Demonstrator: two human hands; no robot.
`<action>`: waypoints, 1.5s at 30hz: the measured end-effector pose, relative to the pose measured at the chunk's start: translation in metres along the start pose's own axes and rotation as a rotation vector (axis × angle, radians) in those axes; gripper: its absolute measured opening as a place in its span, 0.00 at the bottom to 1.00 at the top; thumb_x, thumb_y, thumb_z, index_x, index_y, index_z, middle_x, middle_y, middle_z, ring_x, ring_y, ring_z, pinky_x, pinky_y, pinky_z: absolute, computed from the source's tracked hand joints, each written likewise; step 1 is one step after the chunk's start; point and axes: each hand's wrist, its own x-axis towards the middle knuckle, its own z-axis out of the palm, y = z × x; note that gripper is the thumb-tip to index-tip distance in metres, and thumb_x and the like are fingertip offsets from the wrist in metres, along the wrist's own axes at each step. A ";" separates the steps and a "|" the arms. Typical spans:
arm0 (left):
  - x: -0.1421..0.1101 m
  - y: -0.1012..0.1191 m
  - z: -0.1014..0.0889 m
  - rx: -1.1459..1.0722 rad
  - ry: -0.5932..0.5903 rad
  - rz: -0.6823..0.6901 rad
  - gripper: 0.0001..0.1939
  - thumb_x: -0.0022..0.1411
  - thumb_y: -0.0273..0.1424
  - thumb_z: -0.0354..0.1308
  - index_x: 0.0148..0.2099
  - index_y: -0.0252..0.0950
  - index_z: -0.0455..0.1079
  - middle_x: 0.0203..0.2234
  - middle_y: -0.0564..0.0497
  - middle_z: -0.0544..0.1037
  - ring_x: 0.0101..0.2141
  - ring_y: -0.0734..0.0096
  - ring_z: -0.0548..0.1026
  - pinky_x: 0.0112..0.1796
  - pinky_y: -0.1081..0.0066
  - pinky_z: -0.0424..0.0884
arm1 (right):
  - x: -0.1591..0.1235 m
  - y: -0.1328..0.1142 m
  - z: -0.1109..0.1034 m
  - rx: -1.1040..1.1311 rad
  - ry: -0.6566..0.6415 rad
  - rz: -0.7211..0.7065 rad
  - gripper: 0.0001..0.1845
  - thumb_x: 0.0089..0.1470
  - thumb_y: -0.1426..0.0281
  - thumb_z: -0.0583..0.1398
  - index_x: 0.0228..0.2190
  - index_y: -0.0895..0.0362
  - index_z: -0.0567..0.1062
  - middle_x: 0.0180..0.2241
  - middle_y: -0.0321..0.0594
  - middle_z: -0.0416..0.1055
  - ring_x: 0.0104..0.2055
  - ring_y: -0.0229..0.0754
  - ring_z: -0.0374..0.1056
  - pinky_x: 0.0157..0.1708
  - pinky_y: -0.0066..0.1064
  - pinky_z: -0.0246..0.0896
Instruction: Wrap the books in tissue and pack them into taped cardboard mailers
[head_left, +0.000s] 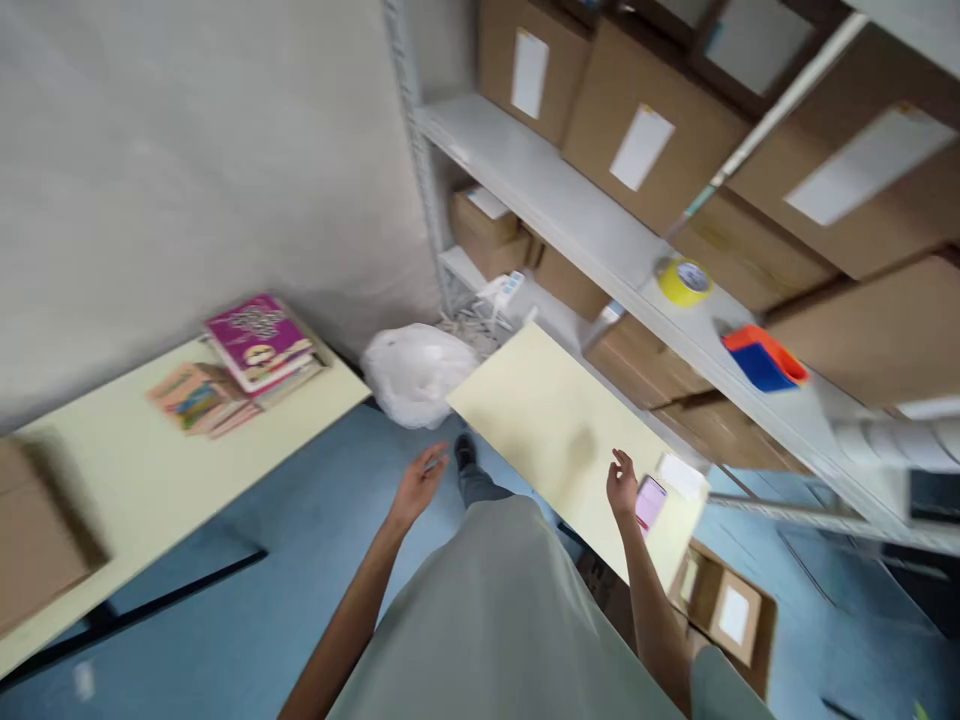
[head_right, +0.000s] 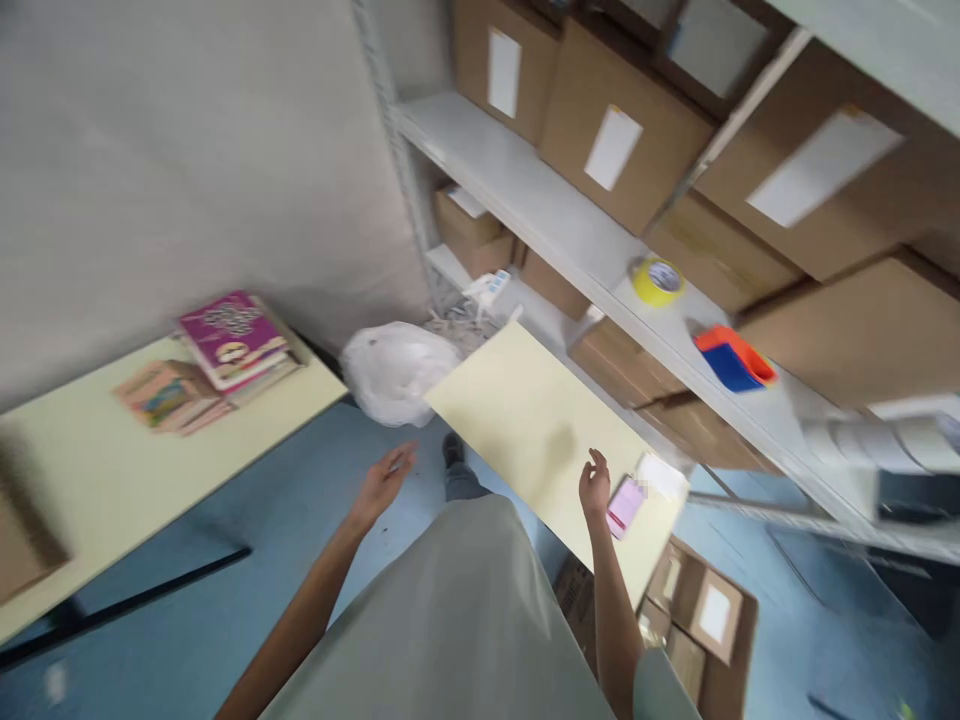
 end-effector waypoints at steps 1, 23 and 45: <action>0.009 0.002 -0.013 -0.032 0.026 -0.024 0.27 0.64 0.48 0.55 0.58 0.37 0.77 0.62 0.37 0.80 0.64 0.46 0.77 0.60 0.51 0.77 | 0.008 -0.022 0.018 0.036 -0.037 -0.016 0.30 0.66 0.55 0.50 0.59 0.60 0.73 0.58 0.62 0.78 0.45 0.53 0.80 0.43 0.46 0.77; 0.080 -0.095 -0.298 0.155 0.647 -0.289 0.29 0.70 0.38 0.57 0.68 0.31 0.68 0.66 0.31 0.73 0.66 0.43 0.72 0.65 0.47 0.72 | 0.023 -0.455 0.317 0.109 -0.958 -0.663 0.25 0.70 0.60 0.56 0.63 0.53 0.75 0.54 0.52 0.79 0.52 0.52 0.75 0.50 0.45 0.76; 0.118 -0.188 -0.386 0.493 0.345 0.050 0.42 0.75 0.39 0.49 0.81 0.21 0.47 0.79 0.27 0.41 0.79 0.41 0.32 0.75 0.38 0.39 | -0.130 -0.528 0.333 -0.143 -0.872 -0.529 0.26 0.72 0.57 0.54 0.64 0.52 0.75 0.54 0.52 0.79 0.54 0.55 0.77 0.54 0.51 0.76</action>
